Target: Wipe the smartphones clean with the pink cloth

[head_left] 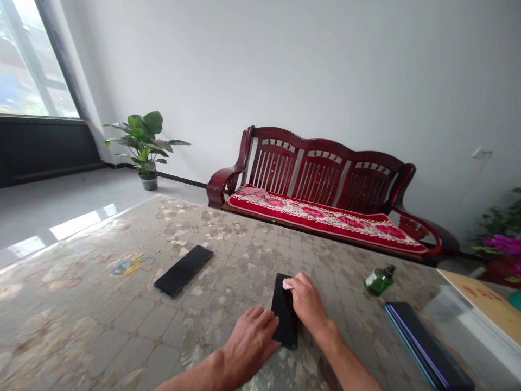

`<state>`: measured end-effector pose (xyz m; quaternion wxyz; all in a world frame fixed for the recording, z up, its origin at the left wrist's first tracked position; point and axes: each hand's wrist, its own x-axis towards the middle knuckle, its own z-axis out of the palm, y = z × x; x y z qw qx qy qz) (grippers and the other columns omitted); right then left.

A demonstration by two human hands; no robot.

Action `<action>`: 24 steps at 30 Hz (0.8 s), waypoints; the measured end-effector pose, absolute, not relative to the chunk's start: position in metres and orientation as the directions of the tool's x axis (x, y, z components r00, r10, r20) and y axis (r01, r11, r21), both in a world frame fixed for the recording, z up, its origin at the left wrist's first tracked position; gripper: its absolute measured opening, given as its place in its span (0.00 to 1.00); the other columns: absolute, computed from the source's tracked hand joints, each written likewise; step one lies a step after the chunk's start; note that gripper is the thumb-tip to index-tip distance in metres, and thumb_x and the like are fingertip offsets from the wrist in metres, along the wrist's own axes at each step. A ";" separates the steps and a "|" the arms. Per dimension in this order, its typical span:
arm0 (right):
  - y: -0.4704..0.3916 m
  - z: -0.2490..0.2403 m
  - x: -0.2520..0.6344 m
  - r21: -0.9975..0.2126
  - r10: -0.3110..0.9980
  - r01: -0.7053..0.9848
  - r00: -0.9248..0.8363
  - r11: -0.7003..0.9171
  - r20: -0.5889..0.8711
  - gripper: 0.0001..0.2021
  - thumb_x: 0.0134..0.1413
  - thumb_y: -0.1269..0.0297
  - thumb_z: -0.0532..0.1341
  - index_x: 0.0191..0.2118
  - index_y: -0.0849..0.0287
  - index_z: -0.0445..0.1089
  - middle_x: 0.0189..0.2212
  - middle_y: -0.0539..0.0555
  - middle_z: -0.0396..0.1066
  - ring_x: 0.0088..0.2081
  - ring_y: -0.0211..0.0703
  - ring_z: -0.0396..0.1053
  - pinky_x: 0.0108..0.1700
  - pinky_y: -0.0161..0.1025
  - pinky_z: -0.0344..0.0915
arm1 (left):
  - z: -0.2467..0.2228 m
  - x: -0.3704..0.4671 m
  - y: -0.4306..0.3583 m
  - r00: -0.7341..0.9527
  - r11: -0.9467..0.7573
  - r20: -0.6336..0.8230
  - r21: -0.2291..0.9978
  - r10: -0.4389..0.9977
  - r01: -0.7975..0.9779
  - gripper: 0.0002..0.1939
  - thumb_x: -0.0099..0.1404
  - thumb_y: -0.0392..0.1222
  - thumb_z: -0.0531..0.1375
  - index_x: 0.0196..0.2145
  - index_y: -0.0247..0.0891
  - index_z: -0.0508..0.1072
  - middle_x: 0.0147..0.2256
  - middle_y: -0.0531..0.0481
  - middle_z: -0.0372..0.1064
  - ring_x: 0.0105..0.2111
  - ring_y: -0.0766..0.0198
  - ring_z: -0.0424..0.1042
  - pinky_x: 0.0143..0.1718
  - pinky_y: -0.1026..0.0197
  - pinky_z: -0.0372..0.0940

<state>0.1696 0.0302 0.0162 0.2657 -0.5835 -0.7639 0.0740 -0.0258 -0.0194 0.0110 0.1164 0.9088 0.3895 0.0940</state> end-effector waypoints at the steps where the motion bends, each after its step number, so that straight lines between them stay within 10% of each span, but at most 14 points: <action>1: 0.022 0.015 0.171 -0.429 0.931 0.846 -0.192 0.317 0.311 0.16 0.60 0.77 0.50 0.36 0.55 0.74 0.34 0.53 0.69 0.38 0.41 0.69 0.42 0.35 0.65 | 0.010 -0.026 -0.019 0.678 -0.669 0.083 0.283 0.731 0.687 0.13 0.68 0.47 0.60 0.48 0.40 0.69 0.44 0.48 0.70 0.44 0.55 0.68 0.48 0.53 0.65; 24: -0.002 0.018 0.152 -0.390 0.915 0.835 -0.298 0.388 0.272 0.16 0.59 0.79 0.52 0.37 0.53 0.74 0.35 0.52 0.69 0.40 0.41 0.68 0.43 0.33 0.62 | 0.004 -0.025 -0.018 0.677 -0.664 0.082 0.308 0.732 0.681 0.10 0.68 0.46 0.61 0.43 0.39 0.70 0.43 0.49 0.70 0.43 0.56 0.69 0.47 0.54 0.65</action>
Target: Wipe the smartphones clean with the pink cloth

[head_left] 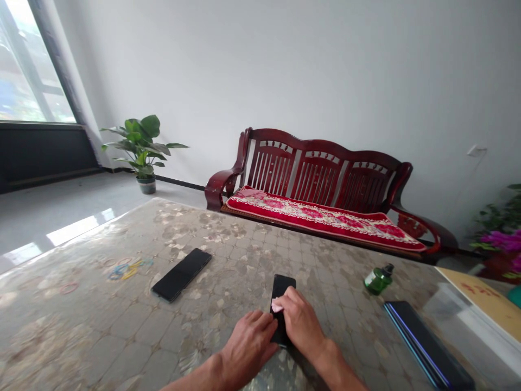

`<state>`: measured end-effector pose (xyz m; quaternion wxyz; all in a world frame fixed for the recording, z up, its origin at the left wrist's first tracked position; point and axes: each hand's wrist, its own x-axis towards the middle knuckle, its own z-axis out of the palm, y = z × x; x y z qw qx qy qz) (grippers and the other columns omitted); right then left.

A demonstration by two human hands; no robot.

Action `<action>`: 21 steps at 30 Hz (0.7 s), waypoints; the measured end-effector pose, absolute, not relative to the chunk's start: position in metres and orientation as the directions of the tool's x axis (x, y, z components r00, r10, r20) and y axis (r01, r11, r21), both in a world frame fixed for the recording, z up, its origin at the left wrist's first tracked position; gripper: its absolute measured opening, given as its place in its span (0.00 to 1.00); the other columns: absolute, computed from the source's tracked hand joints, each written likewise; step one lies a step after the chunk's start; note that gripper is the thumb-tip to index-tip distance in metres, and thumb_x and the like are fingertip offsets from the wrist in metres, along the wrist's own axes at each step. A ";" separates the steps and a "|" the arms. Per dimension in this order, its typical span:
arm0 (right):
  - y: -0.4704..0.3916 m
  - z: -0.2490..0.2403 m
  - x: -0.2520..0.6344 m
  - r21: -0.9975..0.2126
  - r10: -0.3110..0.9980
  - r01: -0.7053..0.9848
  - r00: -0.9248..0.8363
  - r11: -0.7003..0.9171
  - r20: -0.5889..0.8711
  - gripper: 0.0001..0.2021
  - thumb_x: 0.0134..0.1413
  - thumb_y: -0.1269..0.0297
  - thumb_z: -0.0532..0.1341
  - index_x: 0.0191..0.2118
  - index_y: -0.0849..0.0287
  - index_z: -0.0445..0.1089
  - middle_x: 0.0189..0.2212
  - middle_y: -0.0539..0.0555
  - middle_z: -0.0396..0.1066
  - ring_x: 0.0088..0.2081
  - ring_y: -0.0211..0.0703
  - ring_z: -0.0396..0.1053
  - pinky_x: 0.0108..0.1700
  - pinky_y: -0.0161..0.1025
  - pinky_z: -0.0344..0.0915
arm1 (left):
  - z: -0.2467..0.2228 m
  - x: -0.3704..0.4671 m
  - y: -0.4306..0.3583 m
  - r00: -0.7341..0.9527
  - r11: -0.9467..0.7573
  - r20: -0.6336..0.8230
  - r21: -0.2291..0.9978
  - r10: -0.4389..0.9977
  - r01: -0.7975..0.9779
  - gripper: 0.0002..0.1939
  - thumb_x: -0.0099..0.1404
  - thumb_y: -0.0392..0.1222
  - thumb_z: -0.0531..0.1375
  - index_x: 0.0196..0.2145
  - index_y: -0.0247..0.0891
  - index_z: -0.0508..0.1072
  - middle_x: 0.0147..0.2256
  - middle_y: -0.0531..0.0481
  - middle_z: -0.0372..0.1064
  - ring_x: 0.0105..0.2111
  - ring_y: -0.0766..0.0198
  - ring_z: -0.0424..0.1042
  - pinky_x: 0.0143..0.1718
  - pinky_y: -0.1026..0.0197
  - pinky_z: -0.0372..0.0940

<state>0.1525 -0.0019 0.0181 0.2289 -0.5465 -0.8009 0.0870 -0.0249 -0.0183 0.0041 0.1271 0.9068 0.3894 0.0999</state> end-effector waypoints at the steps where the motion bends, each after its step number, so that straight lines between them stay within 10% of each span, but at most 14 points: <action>1: 0.006 0.019 0.152 -0.385 0.920 0.845 -0.278 0.372 0.277 0.16 0.59 0.79 0.53 0.36 0.53 0.74 0.35 0.52 0.69 0.40 0.41 0.68 0.43 0.33 0.62 | 0.004 -0.025 -0.018 0.678 -0.665 0.081 0.308 0.730 0.680 0.10 0.68 0.46 0.61 0.43 0.39 0.70 0.43 0.49 0.70 0.43 0.56 0.69 0.47 0.54 0.66; 21: 0.038 0.023 0.161 -0.467 0.934 0.831 -0.161 0.303 0.320 0.16 0.61 0.76 0.50 0.31 0.55 0.73 0.29 0.51 0.67 0.32 0.40 0.66 0.35 0.34 0.65 | -0.005 -0.028 -0.018 0.675 -0.684 0.150 0.301 0.723 0.665 0.13 0.69 0.46 0.59 0.49 0.41 0.68 0.44 0.47 0.70 0.43 0.56 0.69 0.49 0.55 0.65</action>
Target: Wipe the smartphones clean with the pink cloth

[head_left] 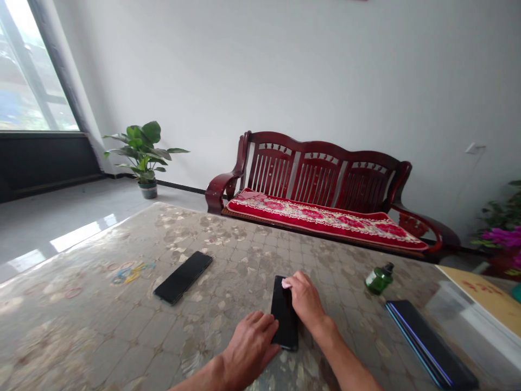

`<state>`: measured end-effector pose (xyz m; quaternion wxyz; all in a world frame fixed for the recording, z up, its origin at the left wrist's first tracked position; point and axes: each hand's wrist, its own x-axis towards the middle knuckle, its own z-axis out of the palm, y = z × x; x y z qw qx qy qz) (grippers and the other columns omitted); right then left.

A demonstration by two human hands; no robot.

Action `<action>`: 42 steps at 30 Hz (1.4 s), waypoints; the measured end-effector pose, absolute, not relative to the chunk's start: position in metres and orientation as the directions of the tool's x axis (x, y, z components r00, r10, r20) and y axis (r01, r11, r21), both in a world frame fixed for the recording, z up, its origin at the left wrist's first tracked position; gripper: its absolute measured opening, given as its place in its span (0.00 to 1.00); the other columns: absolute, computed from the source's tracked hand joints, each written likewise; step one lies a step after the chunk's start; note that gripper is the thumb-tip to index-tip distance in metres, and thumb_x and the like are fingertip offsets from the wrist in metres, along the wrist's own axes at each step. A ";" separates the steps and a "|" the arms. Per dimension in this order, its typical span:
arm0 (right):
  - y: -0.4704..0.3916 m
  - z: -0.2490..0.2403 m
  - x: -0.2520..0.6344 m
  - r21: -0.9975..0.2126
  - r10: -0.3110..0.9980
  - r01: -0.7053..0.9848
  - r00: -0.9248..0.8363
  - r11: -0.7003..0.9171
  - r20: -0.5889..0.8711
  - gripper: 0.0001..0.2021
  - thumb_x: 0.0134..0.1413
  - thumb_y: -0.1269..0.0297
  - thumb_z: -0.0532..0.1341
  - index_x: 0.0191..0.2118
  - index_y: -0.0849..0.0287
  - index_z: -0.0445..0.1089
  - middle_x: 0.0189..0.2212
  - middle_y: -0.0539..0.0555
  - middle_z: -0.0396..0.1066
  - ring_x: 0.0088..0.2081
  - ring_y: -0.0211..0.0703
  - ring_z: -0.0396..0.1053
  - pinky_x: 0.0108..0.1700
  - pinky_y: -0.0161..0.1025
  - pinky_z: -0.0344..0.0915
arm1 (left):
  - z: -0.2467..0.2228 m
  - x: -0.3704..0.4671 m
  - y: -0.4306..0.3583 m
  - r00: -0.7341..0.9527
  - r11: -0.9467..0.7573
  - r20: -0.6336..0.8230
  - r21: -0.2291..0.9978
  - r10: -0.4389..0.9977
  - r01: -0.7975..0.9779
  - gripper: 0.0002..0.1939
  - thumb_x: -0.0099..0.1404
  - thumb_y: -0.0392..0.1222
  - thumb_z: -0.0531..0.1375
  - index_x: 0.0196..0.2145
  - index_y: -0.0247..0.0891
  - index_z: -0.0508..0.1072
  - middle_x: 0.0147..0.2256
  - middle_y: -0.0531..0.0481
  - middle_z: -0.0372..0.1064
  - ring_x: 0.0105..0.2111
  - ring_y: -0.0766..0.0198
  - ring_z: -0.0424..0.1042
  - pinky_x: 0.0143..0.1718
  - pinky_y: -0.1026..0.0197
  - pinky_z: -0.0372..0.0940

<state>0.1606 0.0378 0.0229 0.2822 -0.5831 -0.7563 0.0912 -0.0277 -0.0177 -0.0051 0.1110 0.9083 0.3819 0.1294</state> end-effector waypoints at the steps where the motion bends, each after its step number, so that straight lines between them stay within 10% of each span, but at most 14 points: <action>1: 0.039 0.023 0.161 -0.473 0.934 0.829 -0.153 0.299 0.323 0.17 0.61 0.76 0.50 0.31 0.55 0.73 0.29 0.51 0.67 0.32 0.40 0.67 0.34 0.34 0.65 | -0.006 -0.028 -0.018 0.674 -0.685 0.157 0.298 0.722 0.665 0.13 0.69 0.46 0.59 0.49 0.41 0.68 0.45 0.47 0.70 0.43 0.56 0.69 0.49 0.55 0.65; 10: -0.009 0.007 0.173 -0.509 0.874 0.724 -0.286 0.465 0.393 0.16 0.62 0.75 0.51 0.38 0.52 0.76 0.34 0.52 0.68 0.39 0.40 0.68 0.42 0.34 0.63 | 0.001 -0.031 -0.015 0.684 -0.682 0.116 0.298 0.720 0.668 0.14 0.66 0.44 0.63 0.49 0.42 0.69 0.45 0.50 0.71 0.43 0.56 0.69 0.48 0.55 0.66; 21: -0.002 -0.007 0.182 -0.775 0.866 0.443 -0.007 0.450 0.499 0.09 0.63 0.64 0.58 0.39 0.54 0.77 0.32 0.52 0.70 0.35 0.39 0.70 0.40 0.34 0.68 | 0.037 -0.041 0.007 0.781 -0.742 0.033 0.340 0.624 0.578 0.10 0.66 0.30 0.55 0.38 0.42 0.73 0.41 0.52 0.71 0.43 0.62 0.72 0.46 0.65 0.65; 32: 0.010 -0.009 0.196 -0.917 0.884 0.246 0.277 0.313 0.376 0.12 0.55 0.55 0.64 0.37 0.56 0.79 0.34 0.55 0.75 0.38 0.45 0.73 0.44 0.38 0.69 | 0.055 -0.002 0.076 0.966 -0.965 -0.046 -0.081 0.255 0.251 0.52 0.47 0.32 0.72 0.65 0.46 0.52 0.67 0.37 0.45 0.64 0.42 0.50 0.59 0.44 0.54; 42: 0.012 -0.011 0.198 -0.933 0.900 0.223 0.275 0.283 0.339 0.13 0.54 0.54 0.64 0.38 0.57 0.79 0.34 0.55 0.75 0.38 0.45 0.72 0.43 0.39 0.69 | 0.060 -0.001 0.099 0.934 -0.965 -0.249 0.000 0.255 0.263 0.57 0.38 0.32 0.76 0.63 0.53 0.58 0.66 0.39 0.50 0.62 0.41 0.55 0.54 0.44 0.62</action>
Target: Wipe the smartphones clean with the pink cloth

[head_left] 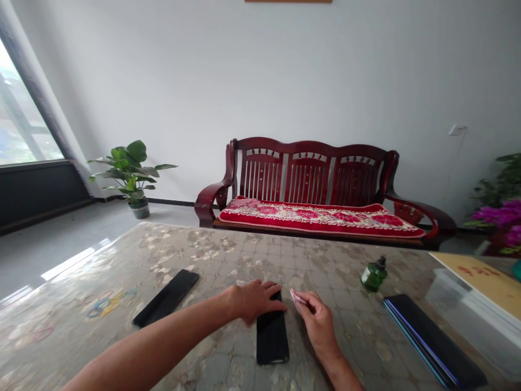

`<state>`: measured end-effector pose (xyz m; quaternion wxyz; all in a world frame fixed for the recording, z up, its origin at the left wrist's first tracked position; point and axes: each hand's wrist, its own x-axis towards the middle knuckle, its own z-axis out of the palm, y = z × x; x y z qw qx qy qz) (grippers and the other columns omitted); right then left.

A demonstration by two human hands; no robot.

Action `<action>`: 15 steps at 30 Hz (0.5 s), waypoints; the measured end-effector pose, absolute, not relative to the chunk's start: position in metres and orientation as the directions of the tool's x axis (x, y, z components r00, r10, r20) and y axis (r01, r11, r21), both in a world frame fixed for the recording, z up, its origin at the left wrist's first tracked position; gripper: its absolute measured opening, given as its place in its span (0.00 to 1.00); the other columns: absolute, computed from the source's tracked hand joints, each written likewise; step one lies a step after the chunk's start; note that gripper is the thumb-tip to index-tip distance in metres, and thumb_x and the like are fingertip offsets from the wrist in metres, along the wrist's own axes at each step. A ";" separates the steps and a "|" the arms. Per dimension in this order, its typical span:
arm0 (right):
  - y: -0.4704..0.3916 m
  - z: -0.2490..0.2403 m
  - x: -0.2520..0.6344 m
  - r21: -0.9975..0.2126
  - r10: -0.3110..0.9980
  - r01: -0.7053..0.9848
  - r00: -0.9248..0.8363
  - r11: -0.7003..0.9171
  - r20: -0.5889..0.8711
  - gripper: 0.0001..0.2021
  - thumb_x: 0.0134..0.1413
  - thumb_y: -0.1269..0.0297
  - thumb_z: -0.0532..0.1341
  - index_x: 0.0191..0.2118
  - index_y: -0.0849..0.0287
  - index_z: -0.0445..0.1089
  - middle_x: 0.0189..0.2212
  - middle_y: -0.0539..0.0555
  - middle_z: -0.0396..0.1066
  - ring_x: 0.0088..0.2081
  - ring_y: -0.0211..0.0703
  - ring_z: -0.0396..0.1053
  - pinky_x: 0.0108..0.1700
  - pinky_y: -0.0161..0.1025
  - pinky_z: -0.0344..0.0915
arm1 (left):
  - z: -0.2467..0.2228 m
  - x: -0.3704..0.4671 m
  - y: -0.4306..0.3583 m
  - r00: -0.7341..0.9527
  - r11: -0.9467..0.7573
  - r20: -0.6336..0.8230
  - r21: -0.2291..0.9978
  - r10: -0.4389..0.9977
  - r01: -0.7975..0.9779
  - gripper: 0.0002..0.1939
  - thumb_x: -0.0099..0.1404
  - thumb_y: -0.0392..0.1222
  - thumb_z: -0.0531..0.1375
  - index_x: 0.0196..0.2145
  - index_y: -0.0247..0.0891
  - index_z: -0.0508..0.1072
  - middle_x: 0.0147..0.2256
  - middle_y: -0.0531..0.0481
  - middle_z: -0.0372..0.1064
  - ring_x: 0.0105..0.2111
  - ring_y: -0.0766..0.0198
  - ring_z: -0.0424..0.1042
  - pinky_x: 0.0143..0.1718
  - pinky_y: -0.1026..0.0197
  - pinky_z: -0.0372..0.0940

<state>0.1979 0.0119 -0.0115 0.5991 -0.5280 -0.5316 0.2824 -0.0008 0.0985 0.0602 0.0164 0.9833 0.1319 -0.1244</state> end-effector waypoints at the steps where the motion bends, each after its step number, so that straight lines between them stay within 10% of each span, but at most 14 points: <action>1: 0.012 -0.012 0.198 -0.934 0.901 0.219 0.273 0.284 0.338 0.13 0.54 0.54 0.64 0.38 0.57 0.79 0.34 0.55 0.75 0.38 0.45 0.72 0.43 0.39 0.69 | 0.060 -0.005 0.101 0.925 -0.957 -0.260 0.010 0.278 0.291 0.58 0.37 0.31 0.76 0.63 0.54 0.57 0.66 0.39 0.49 0.62 0.40 0.55 0.54 0.43 0.62; 15: 0.011 -0.006 0.196 -0.939 0.896 0.201 0.297 0.279 0.330 0.14 0.49 0.53 0.66 0.37 0.56 0.80 0.33 0.56 0.76 0.36 0.46 0.73 0.42 0.40 0.70 | 0.066 -0.081 0.097 0.815 -0.797 -0.196 0.181 0.545 0.576 0.37 0.47 0.42 0.70 0.54 0.37 0.66 0.54 0.42 0.64 0.52 0.49 0.65 0.56 0.53 0.61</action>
